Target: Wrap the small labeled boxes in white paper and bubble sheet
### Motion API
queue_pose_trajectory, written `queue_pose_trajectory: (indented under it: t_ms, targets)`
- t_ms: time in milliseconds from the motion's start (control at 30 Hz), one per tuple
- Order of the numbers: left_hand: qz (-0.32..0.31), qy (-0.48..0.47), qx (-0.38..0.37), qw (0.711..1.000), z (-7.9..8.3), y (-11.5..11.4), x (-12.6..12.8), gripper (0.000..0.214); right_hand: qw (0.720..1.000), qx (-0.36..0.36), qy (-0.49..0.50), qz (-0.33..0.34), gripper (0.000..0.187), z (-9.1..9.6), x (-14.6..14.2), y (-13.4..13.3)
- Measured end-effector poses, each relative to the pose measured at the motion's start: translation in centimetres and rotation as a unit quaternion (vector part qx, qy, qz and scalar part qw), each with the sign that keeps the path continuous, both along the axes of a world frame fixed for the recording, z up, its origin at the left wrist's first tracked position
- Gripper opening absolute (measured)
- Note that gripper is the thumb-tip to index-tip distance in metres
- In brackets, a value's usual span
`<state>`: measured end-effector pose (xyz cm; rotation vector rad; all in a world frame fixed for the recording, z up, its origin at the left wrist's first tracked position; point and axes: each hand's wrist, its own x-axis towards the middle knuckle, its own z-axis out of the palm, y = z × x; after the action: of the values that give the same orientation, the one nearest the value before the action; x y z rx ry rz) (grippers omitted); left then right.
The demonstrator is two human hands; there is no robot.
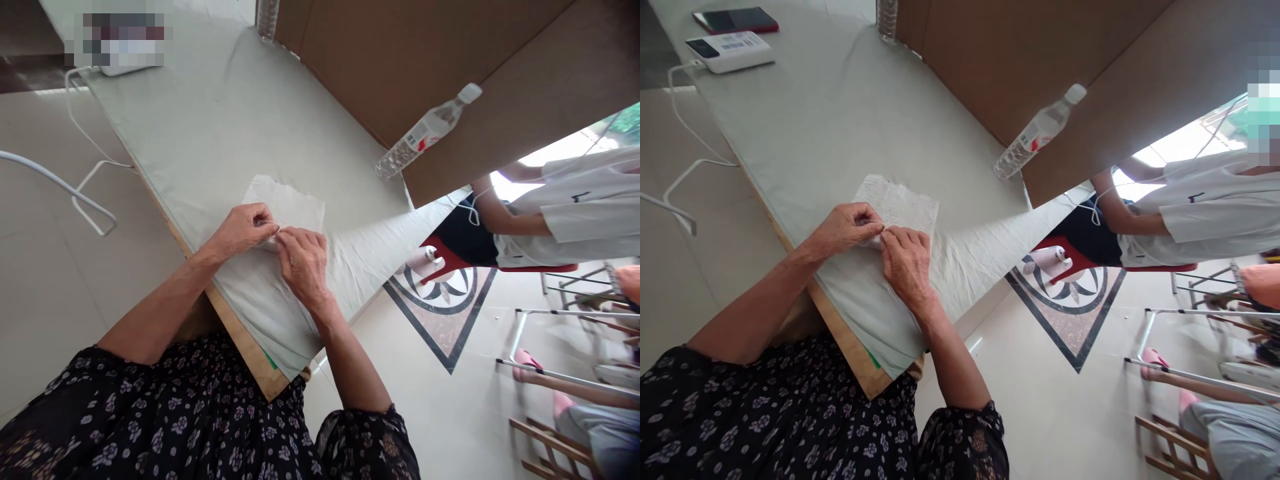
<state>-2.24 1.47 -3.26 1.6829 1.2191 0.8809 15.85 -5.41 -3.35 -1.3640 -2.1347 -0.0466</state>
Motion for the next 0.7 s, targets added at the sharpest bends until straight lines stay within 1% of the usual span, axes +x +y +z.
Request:
queue_pose_trajectory:
  t_ms: [67, 167, 233, 367, 467, 567, 633, 700]
  targets:
    - [0.000, 0.019, 0.009, 1.000, 0.3, -0.2, -1.2, 0.030, 0.999, -0.018, -0.035, 0.003, 0.022, 0.0, -0.3, 0.1]
    - [0.000, 0.054, 0.003, 0.999, 0.7, -0.5, -3.1, 0.039, 0.997, -0.031, -0.067, -0.003, 0.022, 0.3, -0.5, 0.4]
    - [0.003, 0.076, -0.001, 0.997, 0.7, -0.5, -3.9, 0.035, 0.995, -0.043, -0.090, -0.003, 0.022, 0.8, -0.5, 0.5]
    - [0.047, 0.119, 0.021, 0.992, -0.2, -0.2, -3.6, 0.025, 0.987, -0.062, -0.147, 0.002, 0.023, 1.8, -0.7, 0.6]
    - [0.067, 0.168, 0.045, 0.982, -1.2, 0.1, -2.9, 0.025, 0.981, -0.061, -0.183, 0.017, 0.021, 2.1, -0.8, 0.8]
    - [0.080, 0.213, 0.071, 0.971, -2.0, 0.1, -2.9, 0.026, 0.976, -0.046, -0.211, 0.028, 0.020, 2.2, -0.7, 1.2]
    - [0.107, 0.234, 0.090, 0.962, -2.2, -0.1, -3.2, 0.025, 0.973, -0.044, -0.221, 0.040, 0.018, 2.4, -0.7, 1.6]
    - [0.140, 0.254, 0.091, 0.953, -2.1, -0.3, -3.8, 0.028, 0.972, -0.052, -0.224, 0.057, 0.012, 2.6, -0.6, 2.1]
